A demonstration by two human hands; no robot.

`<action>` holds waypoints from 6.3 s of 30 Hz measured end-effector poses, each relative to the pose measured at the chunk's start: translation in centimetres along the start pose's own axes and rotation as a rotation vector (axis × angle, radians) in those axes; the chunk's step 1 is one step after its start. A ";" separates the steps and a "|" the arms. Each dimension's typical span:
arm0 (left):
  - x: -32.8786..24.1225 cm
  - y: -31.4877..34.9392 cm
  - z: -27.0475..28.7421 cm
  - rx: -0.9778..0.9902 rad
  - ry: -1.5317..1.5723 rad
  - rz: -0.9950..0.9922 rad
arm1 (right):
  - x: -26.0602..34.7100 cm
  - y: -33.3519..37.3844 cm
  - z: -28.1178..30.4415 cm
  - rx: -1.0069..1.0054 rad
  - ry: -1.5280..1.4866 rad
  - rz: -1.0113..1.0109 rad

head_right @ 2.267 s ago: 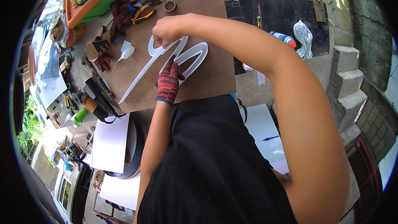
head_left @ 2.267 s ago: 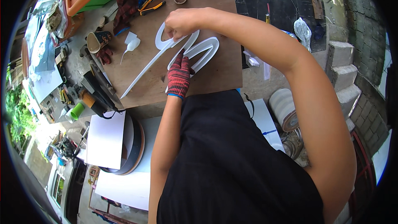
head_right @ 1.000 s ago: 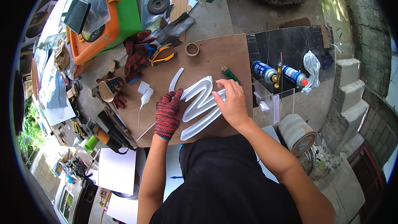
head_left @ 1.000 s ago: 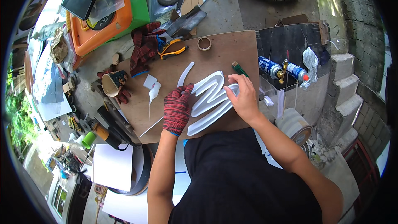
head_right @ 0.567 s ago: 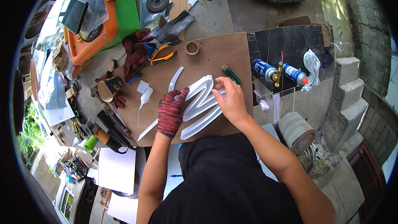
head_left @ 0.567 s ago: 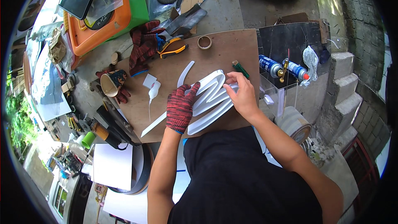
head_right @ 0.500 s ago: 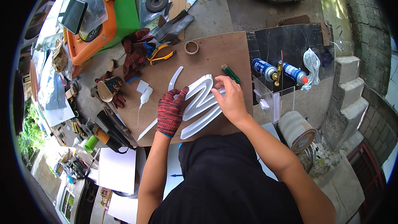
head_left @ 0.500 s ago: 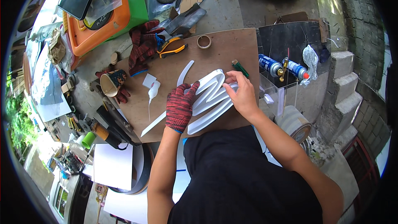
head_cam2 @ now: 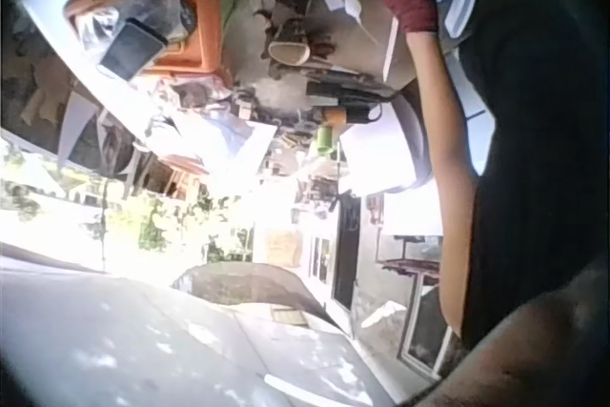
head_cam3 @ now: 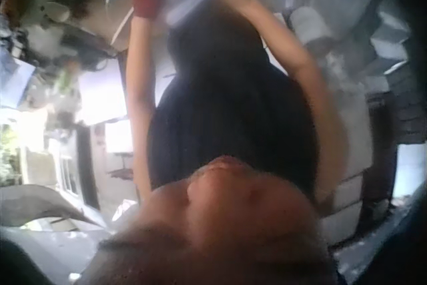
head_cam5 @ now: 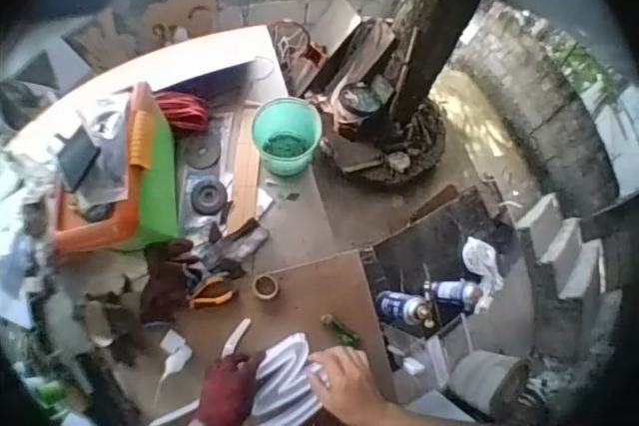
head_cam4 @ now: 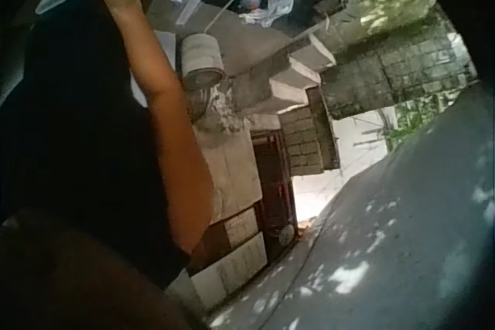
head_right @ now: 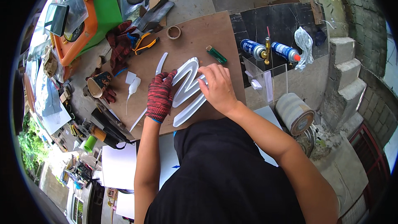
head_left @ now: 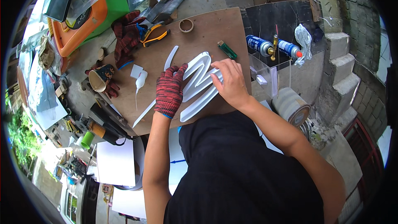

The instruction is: Applying adhesive/glue to the edges of a 3D sign letter on a workbench.

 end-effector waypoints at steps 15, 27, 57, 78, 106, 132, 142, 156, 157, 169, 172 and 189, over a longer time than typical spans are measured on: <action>-0.8 -1.0 -0.5 0.003 -0.003 0.014 | 0.4 -8.4 0.5 -0.061 0.043 0.250; -1.1 -1.3 -3.0 -0.156 -0.048 -0.009 | 6.0 -15.6 -4.5 0.142 0.026 0.424; -2.5 -0.7 -7.9 0.354 1.711 -0.476 | 27.7 -21.7 -39.0 0.770 0.385 1.188; -1.6 -1.5 -2.4 -0.128 -0.007 0.027 | 19.1 -20.8 2.6 0.048 -0.242 0.692; -0.7 -1.3 -1.2 0.043 0.003 0.042 | 0.9 -1.3 -1.7 -0.149 0.128 0.003; -0.7 -1.8 -2.3 0.002 -0.070 -0.098 | 0.1 -1.1 -1.9 -0.213 -0.030 -0.051; -0.7 -2.1 -1.9 0.001 -0.073 -0.080 | -0.3 -1.6 -1.7 -0.189 0.021 0.017; -1.0 -1.9 -1.4 -0.094 -0.160 -0.141 | -0.2 -1.6 -1.4 -0.171 0.035 0.007; -0.9 -2.0 -1.4 -0.105 -0.150 -0.153 | -0.2 -1.6 -1.4 -0.171 0.036 0.005; -0.3 -2.1 -0.6 -0.018 -0.086 -0.126 | -0.3 -1.5 -1.5 -0.176 0.015 -0.012; -0.5 -2.1 0.1 0.008 -0.044 -0.133 | -0.3 -1.5 -1.5 -0.175 0.018 -0.010; -0.3 -2.5 -0.3 0.016 -0.037 -0.140 | -0.1 -1.5 -1.6 -0.149 0.114 0.051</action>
Point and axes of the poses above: each hand's wrist, its own y-axis away from the middle knuckle, its own z-axis out of the back of the hand, x = y × z, the point moved 3 cm from there along -y, towards the middle knuckle, and after that the axes turned 13 degrees about z, right-handed, at the moved point
